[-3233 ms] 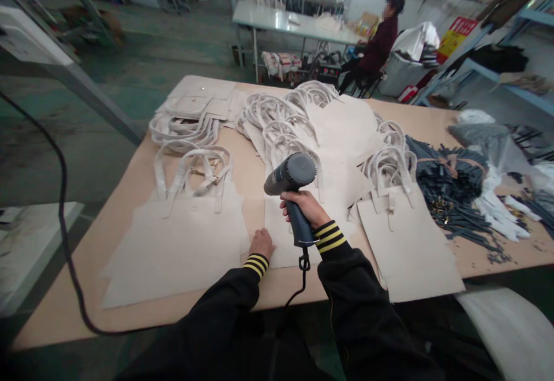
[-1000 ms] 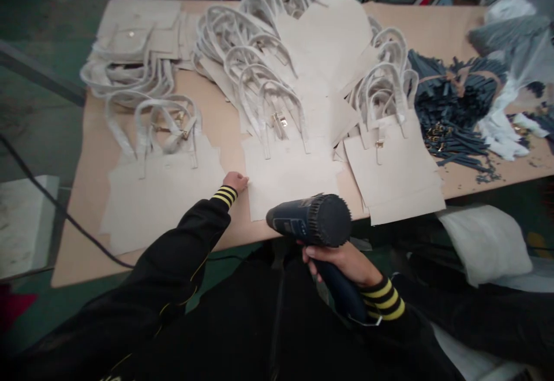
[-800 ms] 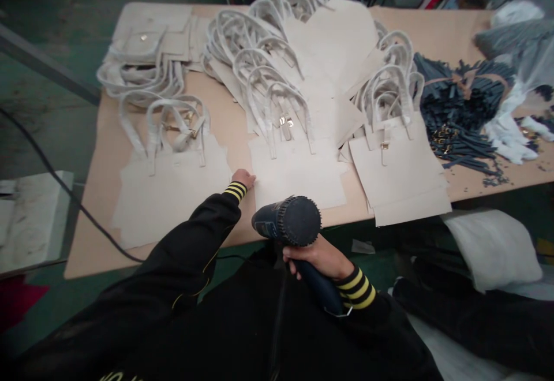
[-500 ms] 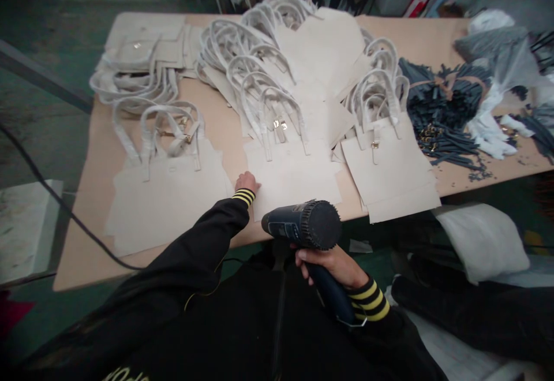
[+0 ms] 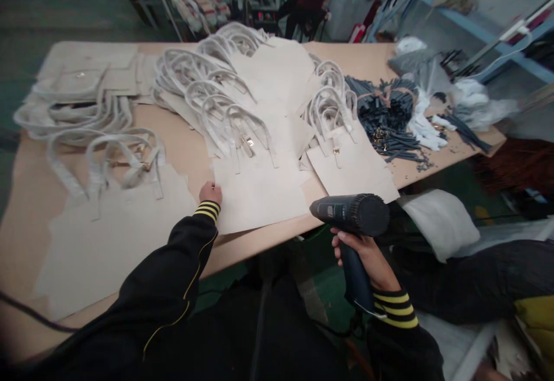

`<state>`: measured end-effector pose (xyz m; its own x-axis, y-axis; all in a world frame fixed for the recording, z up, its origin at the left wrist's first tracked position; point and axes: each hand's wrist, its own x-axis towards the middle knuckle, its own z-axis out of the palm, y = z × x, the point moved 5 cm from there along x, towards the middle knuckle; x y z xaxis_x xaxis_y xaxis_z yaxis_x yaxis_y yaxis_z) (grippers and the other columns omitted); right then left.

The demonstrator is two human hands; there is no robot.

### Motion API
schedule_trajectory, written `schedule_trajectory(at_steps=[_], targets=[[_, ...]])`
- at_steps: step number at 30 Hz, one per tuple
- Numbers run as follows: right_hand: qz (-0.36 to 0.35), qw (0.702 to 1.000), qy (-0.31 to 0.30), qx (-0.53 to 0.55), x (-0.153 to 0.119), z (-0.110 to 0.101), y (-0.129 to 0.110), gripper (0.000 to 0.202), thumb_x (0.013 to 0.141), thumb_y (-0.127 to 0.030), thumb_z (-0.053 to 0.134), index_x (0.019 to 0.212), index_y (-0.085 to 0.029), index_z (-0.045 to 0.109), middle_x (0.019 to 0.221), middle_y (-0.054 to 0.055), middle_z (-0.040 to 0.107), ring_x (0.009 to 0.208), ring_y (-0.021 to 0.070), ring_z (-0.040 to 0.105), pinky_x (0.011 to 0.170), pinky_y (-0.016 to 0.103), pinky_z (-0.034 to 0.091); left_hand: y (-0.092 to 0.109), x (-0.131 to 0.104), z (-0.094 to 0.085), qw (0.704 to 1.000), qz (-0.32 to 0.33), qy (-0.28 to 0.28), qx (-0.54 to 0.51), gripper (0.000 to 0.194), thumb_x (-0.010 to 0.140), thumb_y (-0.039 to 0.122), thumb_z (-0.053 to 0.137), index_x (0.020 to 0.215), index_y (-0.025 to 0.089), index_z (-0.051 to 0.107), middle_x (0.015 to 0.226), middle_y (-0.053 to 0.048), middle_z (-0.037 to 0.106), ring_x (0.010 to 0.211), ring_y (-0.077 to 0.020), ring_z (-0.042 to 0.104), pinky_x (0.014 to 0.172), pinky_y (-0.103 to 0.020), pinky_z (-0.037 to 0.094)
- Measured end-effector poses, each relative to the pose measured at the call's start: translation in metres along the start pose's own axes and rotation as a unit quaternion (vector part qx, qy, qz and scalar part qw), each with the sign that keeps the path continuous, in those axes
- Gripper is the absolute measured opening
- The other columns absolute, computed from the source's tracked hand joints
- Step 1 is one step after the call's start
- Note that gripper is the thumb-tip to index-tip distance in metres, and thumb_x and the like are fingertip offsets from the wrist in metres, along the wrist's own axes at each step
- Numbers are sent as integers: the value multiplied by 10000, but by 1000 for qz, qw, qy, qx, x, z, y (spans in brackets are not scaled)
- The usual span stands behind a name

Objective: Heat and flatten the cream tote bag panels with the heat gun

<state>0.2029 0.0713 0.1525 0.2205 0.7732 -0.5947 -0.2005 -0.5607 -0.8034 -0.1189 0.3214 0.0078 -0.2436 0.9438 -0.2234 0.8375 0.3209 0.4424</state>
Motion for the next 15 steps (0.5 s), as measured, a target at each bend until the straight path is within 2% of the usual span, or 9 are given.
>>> schedule_trajectory(at_steps=[3,5,6,8,10,11,12,15], targets=[[4,999,-23,25,-5,6,-3,313,738,-354,597,994,-173,598,806,45,557,613,140,513,485,244,459,7,16,-51,996,41,73,-12,190,845,273,425,918,148,549,905,-52,593,869,-169,554,794,-333,428],[3,999,-29,31,-7,11,-8,330,739,-371,586,1018,-194,597,830,47,558,621,147,510,494,255,457,-5,24,-98,990,57,125,-15,170,822,263,404,877,186,546,871,-40,603,870,-174,558,795,-294,425],[5,999,-31,29,-8,13,-11,343,733,-380,587,1026,-202,596,841,50,561,624,152,511,500,261,458,-19,25,-124,987,56,151,-15,167,804,267,397,858,202,541,865,-33,606,870,-180,560,796,-288,427],[12,999,-35,22,-8,18,-16,368,712,-395,595,1031,-211,601,853,58,572,626,162,516,506,272,457,-60,22,-169,979,37,198,-15,170,764,283,385,823,220,532,839,-30,612,861,-202,566,803,-315,436],[18,999,-33,12,-9,25,-22,381,697,-402,597,1027,-212,610,855,67,583,625,170,522,507,278,454,-115,12,-200,974,5,228,-13,198,728,315,363,812,243,526,846,-37,623,891,-239,560,826,-376,433],[19,999,-30,8,-9,29,-25,382,693,-403,595,1023,-210,615,855,71,588,626,173,525,507,280,453,-145,6,-207,972,-25,233,-9,219,703,340,356,814,258,527,850,-36,632,907,-252,556,830,-396,433],[19,999,-26,3,-9,33,-28,381,691,-402,592,1018,-207,619,856,74,591,628,175,526,508,281,451,-177,0,-209,972,-80,222,12,239,673,373,346,812,291,522,854,-9,642,927,-239,555,838,-381,435],[7,1000,-19,-12,-9,48,-40,370,681,-402,597,990,-202,634,818,73,594,616,175,518,503,281,446,-250,-19,-198,966,-173,191,29,316,545,389,378,817,372,536,761,65,676,873,-262,579,743,-409,468]])
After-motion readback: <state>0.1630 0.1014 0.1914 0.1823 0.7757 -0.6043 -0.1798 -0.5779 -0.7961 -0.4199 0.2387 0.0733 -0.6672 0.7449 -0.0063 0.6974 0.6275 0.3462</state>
